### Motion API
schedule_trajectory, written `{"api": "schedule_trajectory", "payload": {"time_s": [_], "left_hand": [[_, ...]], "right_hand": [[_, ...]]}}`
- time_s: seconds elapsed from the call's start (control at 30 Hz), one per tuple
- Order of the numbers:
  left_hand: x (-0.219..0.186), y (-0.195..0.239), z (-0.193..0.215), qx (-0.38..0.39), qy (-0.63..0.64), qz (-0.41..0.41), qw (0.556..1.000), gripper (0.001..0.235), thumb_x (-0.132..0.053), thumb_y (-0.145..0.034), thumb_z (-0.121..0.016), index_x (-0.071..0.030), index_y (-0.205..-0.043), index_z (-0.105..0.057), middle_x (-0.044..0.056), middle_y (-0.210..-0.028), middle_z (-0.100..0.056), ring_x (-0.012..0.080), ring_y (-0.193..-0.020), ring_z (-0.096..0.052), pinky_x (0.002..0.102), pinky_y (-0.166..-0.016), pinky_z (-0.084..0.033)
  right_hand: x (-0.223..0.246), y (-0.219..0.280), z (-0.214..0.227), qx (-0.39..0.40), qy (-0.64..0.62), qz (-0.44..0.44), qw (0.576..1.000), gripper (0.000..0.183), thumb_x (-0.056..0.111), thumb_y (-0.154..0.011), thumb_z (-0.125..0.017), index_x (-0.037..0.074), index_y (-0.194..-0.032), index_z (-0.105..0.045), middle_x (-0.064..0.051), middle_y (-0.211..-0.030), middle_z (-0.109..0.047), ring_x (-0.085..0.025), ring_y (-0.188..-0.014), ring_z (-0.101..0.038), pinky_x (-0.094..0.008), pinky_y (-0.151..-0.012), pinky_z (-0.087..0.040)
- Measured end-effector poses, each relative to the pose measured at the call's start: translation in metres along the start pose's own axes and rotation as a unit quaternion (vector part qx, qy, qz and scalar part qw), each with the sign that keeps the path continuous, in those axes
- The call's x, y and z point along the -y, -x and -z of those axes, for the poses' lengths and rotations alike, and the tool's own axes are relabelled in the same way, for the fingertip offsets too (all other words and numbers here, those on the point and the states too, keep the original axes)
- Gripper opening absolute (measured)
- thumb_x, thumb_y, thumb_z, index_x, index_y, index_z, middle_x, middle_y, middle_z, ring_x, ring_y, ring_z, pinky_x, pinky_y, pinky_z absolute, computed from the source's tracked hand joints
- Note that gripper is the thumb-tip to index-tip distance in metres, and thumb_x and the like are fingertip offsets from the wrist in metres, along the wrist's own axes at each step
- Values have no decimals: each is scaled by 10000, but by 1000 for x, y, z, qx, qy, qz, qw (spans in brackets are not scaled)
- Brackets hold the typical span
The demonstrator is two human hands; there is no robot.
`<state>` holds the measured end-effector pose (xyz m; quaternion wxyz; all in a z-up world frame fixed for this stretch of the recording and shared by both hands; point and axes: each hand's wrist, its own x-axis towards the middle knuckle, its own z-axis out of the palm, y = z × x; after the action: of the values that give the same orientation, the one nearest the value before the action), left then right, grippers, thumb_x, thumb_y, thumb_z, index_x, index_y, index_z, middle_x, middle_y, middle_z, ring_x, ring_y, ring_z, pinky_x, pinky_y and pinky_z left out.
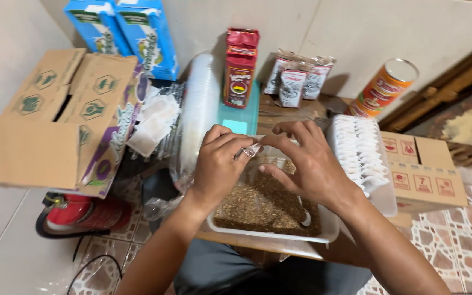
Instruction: Manually filling small paper tea bags with loose tea leaves using a spoon and placing them aside.
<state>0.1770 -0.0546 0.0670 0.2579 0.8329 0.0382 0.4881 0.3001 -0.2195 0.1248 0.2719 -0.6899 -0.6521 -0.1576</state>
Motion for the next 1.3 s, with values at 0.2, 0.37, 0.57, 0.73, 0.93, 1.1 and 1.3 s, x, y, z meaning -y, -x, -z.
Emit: {"api": "schedule_trajectory", "payload": {"time_s": [0.2, 0.37, 0.57, 0.73, 0.93, 1.1, 1.3], "left_hand": [[-13, -8, -9, 66, 95, 80, 990, 232, 14, -697, -864, -90, -892, -793, 59, -790, -771, 239, -773, -647, 335, -742, -559], [-27, -12, -5, 113, 97, 124, 981, 146, -16, -765, -845, -63, -897, -805, 93, -759, -768, 215, -753, -636, 315, -755, -535], [-29, -15, -6, 137, 74, 80, 985, 148, -103, -802, -850, -46, -926, -791, 134, -804, -769, 241, -793, -636, 344, -782, -521], [-29, -8, -12, 162, 68, 71, 982, 208, -75, -847, -809, -41, -1050, -777, 150, -882, -777, 247, -858, -641, 366, -838, -512], [-26, -2, -17, 205, 155, 104, 961, 265, -168, -907, -763, 2, -1109, -740, 199, -888, -753, 299, -906, -639, 417, -880, -510], [-34, -9, -10, 330, 257, 131, 899, 338, -279, -938, -715, 2, -1127, -711, 227, -952, -752, 331, -908, -684, 453, -898, -536], [-21, -7, -6, 422, 364, 157, 815, 529, -420, -905, -709, 33, -1170, -640, 232, -1058, -696, 383, -1010, -648, 513, -914, -529]], "right_hand": [[-8, 17, 13, 12, -15, -37, 999, 334, 358, -853, -801, 196, -1143, -758, -120, -1105, -619, -298, -937, -558, -436, -835, -503], [-10, 23, 16, 38, -12, -38, 998, 331, 371, -829, -815, 204, -1112, -774, -134, -1122, -628, -314, -952, -554, -454, -839, -515], [-9, 20, 17, 65, -30, -60, 996, 353, 341, -838, -811, 157, -1135, -762, -150, -1113, -636, -310, -963, -567, -456, -836, -524], [-11, 21, 14, 74, -56, -73, 993, 244, 252, -863, -793, 125, -1071, -778, -157, -1088, -671, -314, -968, -603, -447, -831, -538], [-4, 12, 19, 130, -107, -68, 983, 260, 242, -807, -818, 112, -1032, -797, -197, -1117, -681, -375, -1048, -587, -514, -892, -525], [-12, 18, 4, 183, -95, -44, 977, 195, 69, -716, -801, 201, -858, -823, -159, -1240, -666, -407, -1233, -494, -559, -992, -418], [-22, 29, 3, 105, -133, -17, 985, 182, 47, -714, -776, 222, -755, -799, -123, -1330, -643, -397, -1301, -438, -534, -1039, -351]]}}
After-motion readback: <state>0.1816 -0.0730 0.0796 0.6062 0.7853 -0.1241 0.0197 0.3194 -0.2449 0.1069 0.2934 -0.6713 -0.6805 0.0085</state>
